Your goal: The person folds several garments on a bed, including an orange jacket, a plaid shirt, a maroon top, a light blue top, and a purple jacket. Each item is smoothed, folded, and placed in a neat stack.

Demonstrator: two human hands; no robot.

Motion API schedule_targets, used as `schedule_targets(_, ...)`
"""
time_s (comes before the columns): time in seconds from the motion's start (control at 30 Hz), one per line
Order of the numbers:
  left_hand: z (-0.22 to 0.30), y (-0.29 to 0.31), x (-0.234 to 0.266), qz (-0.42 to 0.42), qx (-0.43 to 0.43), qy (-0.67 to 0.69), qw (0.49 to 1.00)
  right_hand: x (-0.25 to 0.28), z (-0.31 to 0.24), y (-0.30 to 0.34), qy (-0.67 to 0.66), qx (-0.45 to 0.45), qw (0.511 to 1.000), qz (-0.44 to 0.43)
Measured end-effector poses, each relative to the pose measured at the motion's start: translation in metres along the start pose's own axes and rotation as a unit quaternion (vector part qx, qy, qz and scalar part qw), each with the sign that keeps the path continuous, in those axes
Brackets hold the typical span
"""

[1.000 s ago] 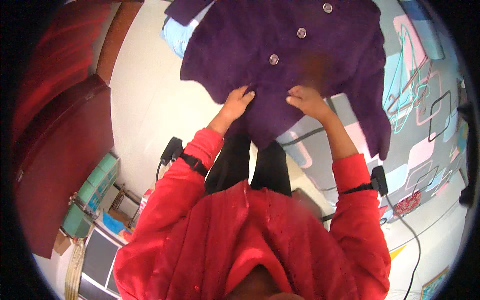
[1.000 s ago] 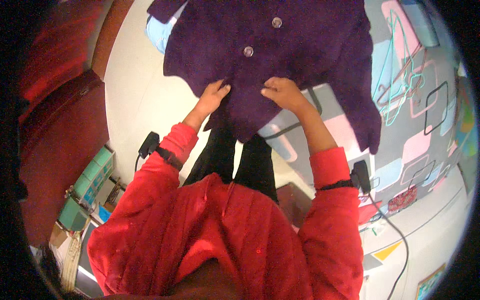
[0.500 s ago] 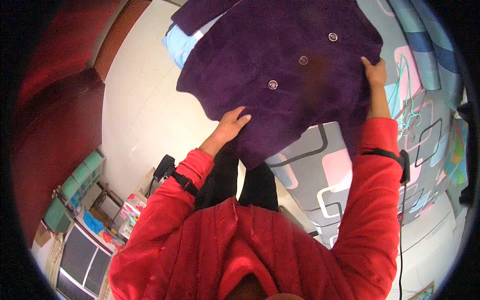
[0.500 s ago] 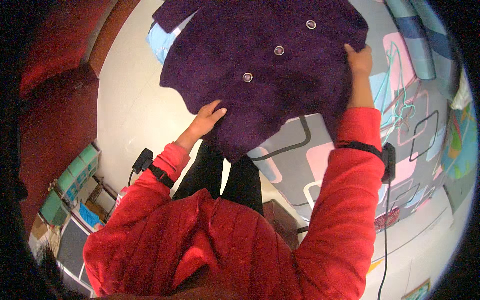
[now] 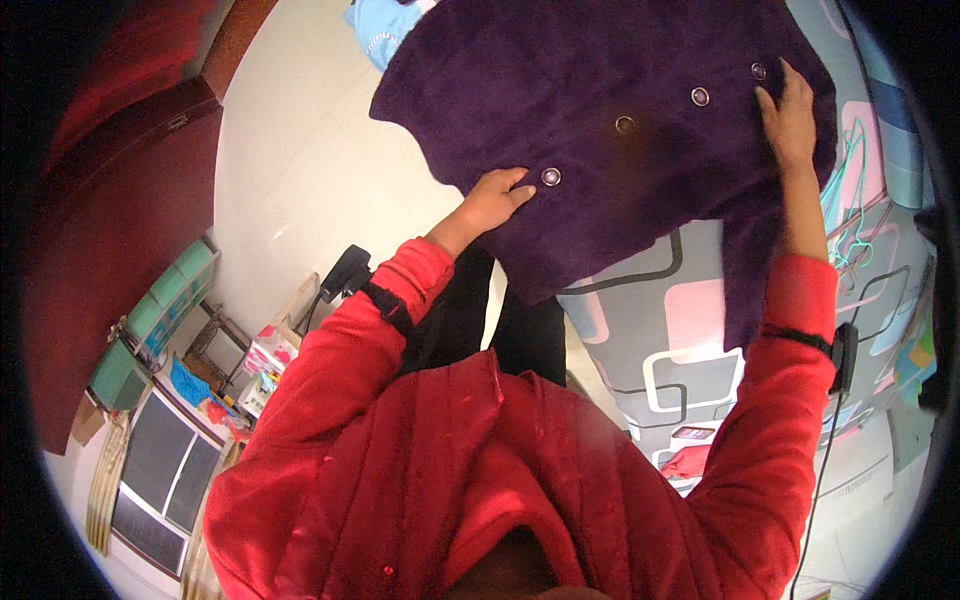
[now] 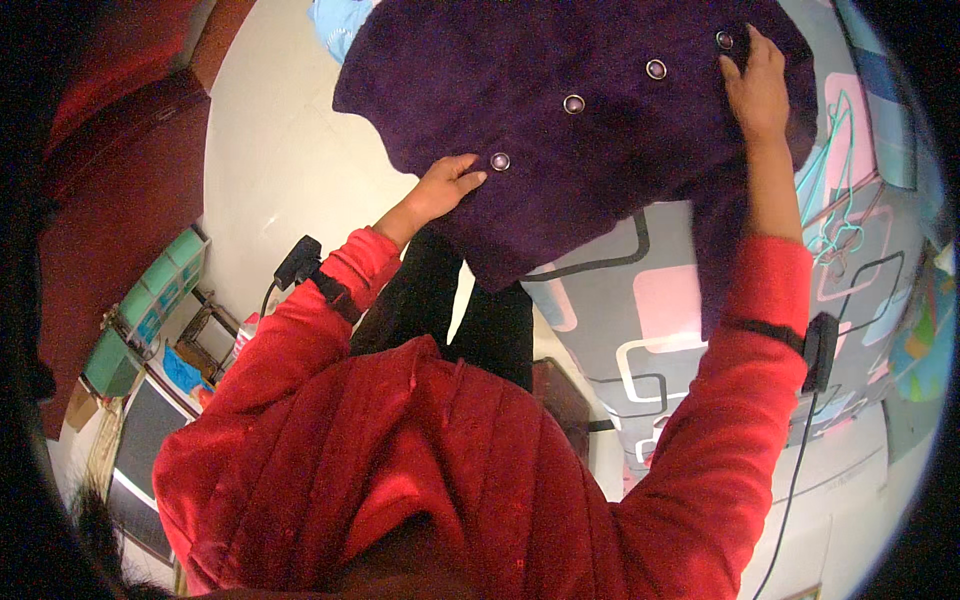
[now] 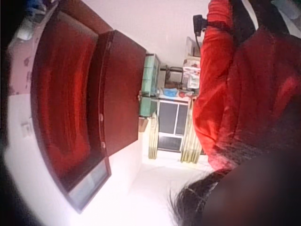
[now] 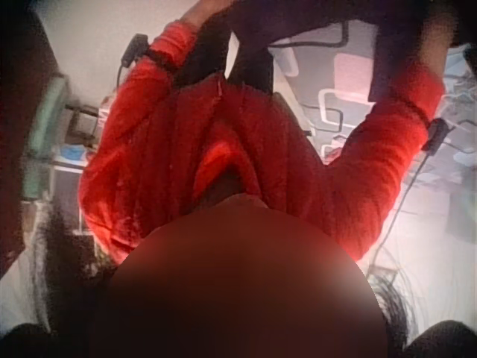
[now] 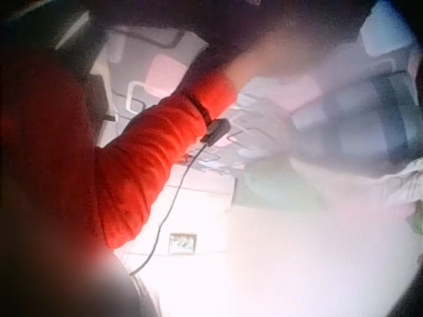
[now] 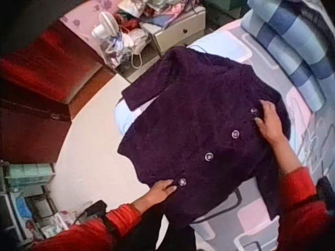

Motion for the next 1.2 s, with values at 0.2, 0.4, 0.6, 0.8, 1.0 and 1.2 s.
schedule_targets(0.2,0.005,0.001,0.002,0.065,0.022,-0.057,0.996,-0.024,0.001,-0.01,0.032,-0.198,0.979,-0.046)
schedule_targets(0.4,0.028,0.01,0.01,0.085,0.074,-0.225,0.968,0.003,-0.041,0.1,-0.194,-0.229,0.943,0.146)
schedule_targets(0.6,0.073,0.009,0.024,0.218,-0.146,-0.251,0.932,-0.009,-0.094,0.272,-0.528,-0.699,0.431,0.217)
schedule_targets(0.8,0.103,-0.017,-0.007,0.047,-0.203,-0.357,0.91,-0.008,-0.046,0.273,-0.646,-0.48,0.212,0.554)
schedule_targets(1.0,0.098,-0.025,0.006,0.036,-0.175,-0.321,0.93,0.083,-0.021,0.274,-0.496,-0.457,0.452,0.584)
schedule_targets(1.2,0.087,-0.08,0.087,0.334,-0.169,-0.149,0.915,0.126,-0.052,0.198,-0.122,-0.459,0.691,0.545)
Point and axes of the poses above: each hand's wrist, its own y-axis away from the middle knuckle, its own x-axis out of the back of the hand, z = x × y, the point moved 1 cm from there along -y, towards the middle knuckle, and after that the axes turned 10 degrees about -y, right-handed, at the moved point
